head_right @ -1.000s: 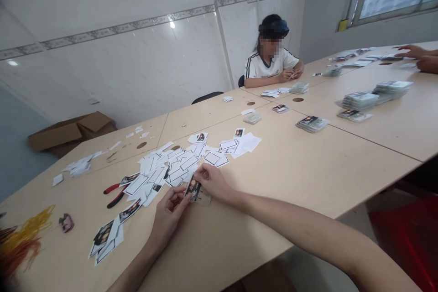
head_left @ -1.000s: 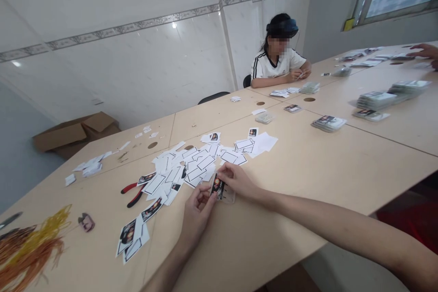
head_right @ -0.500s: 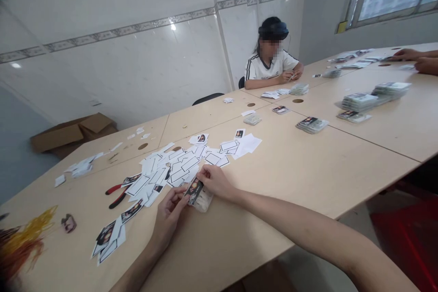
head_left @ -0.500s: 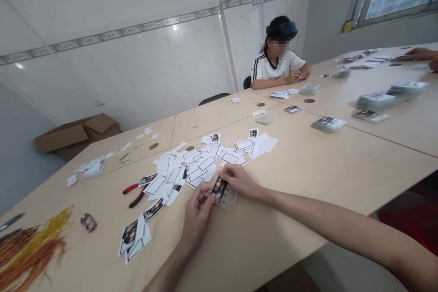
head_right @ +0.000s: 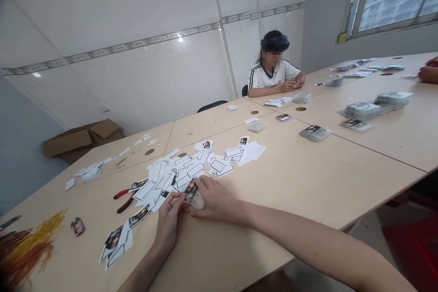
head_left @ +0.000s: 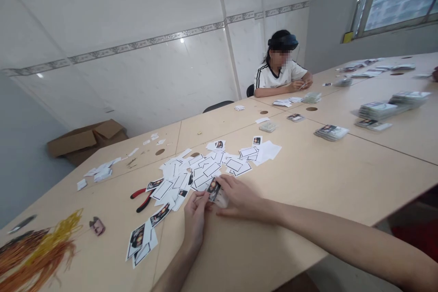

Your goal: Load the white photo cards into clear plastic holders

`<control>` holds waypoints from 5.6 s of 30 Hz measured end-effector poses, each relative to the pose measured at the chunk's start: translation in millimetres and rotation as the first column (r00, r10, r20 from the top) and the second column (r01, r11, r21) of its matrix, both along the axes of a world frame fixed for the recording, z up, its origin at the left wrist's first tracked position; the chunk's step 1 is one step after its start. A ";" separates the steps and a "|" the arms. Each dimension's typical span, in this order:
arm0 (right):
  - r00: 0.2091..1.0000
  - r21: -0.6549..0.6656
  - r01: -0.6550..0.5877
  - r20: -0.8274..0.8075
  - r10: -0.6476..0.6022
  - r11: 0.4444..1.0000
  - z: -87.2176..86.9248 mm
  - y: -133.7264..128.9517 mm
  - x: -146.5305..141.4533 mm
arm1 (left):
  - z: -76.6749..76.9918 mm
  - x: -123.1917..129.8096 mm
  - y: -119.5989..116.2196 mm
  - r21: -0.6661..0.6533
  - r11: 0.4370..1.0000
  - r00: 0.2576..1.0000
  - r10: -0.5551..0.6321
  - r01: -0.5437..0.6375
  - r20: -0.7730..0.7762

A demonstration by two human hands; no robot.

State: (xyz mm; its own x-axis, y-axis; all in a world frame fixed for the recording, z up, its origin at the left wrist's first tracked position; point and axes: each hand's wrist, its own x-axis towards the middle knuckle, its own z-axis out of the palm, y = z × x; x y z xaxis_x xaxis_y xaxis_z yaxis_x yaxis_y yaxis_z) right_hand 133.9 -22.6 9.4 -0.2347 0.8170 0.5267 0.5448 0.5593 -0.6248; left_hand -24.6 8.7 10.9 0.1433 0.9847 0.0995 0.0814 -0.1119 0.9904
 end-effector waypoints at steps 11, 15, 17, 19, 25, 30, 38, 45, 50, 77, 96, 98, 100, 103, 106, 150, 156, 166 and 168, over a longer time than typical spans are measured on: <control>0.980 0.060 -0.048 -0.188 0.059 0.997 6.8 8.0 9.5 | 6.6 2.8 -3.5 -0.066 0.992 0.986 -0.103 0.112 0.128; 0.790 -0.043 0.130 -0.599 -0.130 0.991 14.8 16.3 21.9 | 7.9 5.0 -5.1 -0.164 0.968 0.981 -0.176 0.188 0.086; 0.662 -0.119 0.240 -0.706 -0.252 0.963 15.8 25.8 33.7 | 7.9 6.2 -5.6 -0.177 0.962 0.978 -0.202 0.210 0.060; 0.549 -0.177 0.339 -0.761 -0.347 0.924 15.9 36.2 48.0 | 7.1 6.7 -5.4 -0.170 0.959 0.974 -0.224 0.228 0.040; 0.439 -0.084 0.660 -0.762 -0.475 0.746 13.6 52.2 98.8 | 2.5 5.2 -4.3 -0.140 0.956 0.967 -0.254 0.257 0.038; 0.517 0.146 0.830 -0.565 -0.643 0.539 5.1 34.9 181.3 | 1.4 4.5 -5.4 -0.113 0.956 0.962 -0.270 0.272 0.031; 0.420 -0.022 0.907 -0.032 -0.907 0.421 -7.4 -35.3 350.0 | 0.0 5.7 -3.1 -0.106 0.958 0.964 -0.267 0.265 -0.007; 0.441 -0.102 0.894 0.031 -0.897 0.436 -35.1 -34.4 370.1 | -3.0 4.6 -1.0 -0.113 0.962 0.968 -0.252 0.250 -0.001; 0.464 -0.075 0.886 0.106 -0.880 0.458 -69.5 -26.9 370.6 | -5.0 3.0 -1.2 -0.109 0.960 0.966 -0.260 0.259 0.008; 0.848 0.059 0.426 0.321 -0.422 0.903 -38.9 48.5 181.4 | -4.1 3.3 -2.9 -0.081 0.966 0.970 -0.245 0.244 0.002; 0.828 0.176 0.441 0.298 -0.475 0.880 -23.6 33.2 152.5 | -1.1 3.0 -9.6 -0.063 0.947 0.945 -0.319 0.315 -0.074; 0.834 0.231 0.373 0.341 -0.434 0.899 -25.3 35.8 135.9 | -1.9 2.1 -8.3 -0.060 0.946 0.944 -0.322 0.318 -0.075; 0.815 0.241 0.370 0.379 -0.438 0.897 -27.0 43.4 126.7 | -2.6 1.2 -6.7 -0.060 0.950 0.948 -0.309 0.305 -0.070; 0.755 0.159 0.526 0.365 -0.544 0.836 -27.3 64.0 133.3 | -2.9 0.1 -5.6 -0.069 0.958 0.958 -0.282 0.279 -0.042; 0.723 0.061 0.588 0.406 -0.559 0.806 -25.9 86.3 155.0 | -3.1 0.0 -5.8 -0.090 0.966 0.969 -0.246 0.244 -0.014; 0.812 -0.069 0.476 0.418 -0.408 0.877 -26.1 187.5 67.4 | 2.6 17.5 -0.2 0.198 0.975 0.954 -0.035 0.097 -0.297; 0.782 -0.061 0.510 0.448 -0.434 0.858 -21.2 188.3 74.7 | 4.2 17.1 -2.2 0.194 0.973 0.949 -0.059 0.124 -0.310; 0.764 -0.122 0.416 0.585 -0.273 0.901 6.2 229.8 45.5 | -11.7 11.7 4.4 0.169 0.966 0.934 -0.129 0.194 -0.332; 0.776 -0.169 0.379 0.595 -0.212 0.910 10.8 238.4 49.1 | -13.5 11.3 6.1 0.164 0.967 0.937 -0.137 0.197 -0.321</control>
